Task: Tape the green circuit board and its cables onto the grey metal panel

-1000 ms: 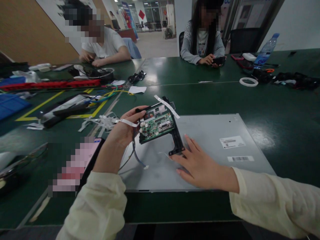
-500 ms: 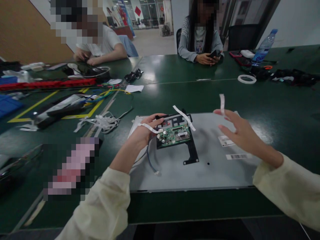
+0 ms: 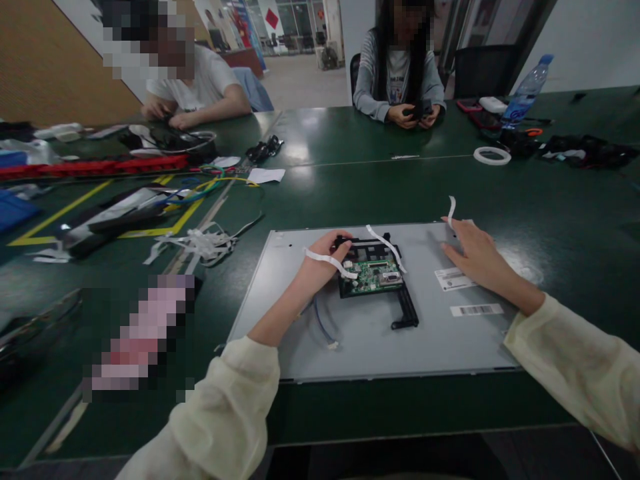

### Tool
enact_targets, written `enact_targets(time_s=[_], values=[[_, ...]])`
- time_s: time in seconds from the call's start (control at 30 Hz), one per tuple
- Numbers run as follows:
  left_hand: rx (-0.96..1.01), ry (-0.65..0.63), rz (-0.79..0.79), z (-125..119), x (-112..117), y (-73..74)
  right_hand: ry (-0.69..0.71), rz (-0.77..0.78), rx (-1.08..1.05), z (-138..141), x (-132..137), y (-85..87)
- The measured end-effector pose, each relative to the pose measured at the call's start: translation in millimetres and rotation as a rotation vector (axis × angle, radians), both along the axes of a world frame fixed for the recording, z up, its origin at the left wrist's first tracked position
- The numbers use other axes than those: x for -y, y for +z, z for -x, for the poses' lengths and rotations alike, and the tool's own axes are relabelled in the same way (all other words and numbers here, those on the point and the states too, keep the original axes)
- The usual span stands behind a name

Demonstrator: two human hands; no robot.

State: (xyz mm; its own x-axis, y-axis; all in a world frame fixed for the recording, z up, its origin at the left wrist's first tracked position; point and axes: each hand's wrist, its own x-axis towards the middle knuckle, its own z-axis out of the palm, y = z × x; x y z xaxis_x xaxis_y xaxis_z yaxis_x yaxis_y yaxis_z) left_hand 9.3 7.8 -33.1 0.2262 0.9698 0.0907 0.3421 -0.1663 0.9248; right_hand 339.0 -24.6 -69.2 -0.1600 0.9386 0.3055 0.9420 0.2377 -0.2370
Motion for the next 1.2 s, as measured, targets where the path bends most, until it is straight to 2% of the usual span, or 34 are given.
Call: enact_targets(time_s=[0.1, 0.17, 0.27, 0.4, 0.53, 0.73, 1.2], values=[[-0.23, -0.018, -0.229, 2, 2, 6.5, 0.0, 0.006, 0.013, 1, 1, 1.6], [-0.316, -0.047, -0.316, 4, 5, 14.7, 0.0, 0.01, 0.022, 1, 2, 2.0], [-0.334, -0.162, -0.225, 11, 12, 28.9, 0.008, 0.014, 0.034, 1, 3, 1.7], [-0.352, -0.413, -0.039, 27, 23, 45.4, 0.012, -0.002, 0.038, 0, 2, -0.1], [-0.484, -0.545, -0.063, 36, 31, 47.6, 0.017, -0.009, 0.043, 0, 2, -0.9], [-0.531, -0.563, -0.076, 31, 35, 39.4, 0.019, -0.007, 0.049, -1, 2, -1.2], [-0.464, -0.565, -0.072, 27, 32, 38.7, 0.025, -0.001, 0.042, 1, 4, 0.4]])
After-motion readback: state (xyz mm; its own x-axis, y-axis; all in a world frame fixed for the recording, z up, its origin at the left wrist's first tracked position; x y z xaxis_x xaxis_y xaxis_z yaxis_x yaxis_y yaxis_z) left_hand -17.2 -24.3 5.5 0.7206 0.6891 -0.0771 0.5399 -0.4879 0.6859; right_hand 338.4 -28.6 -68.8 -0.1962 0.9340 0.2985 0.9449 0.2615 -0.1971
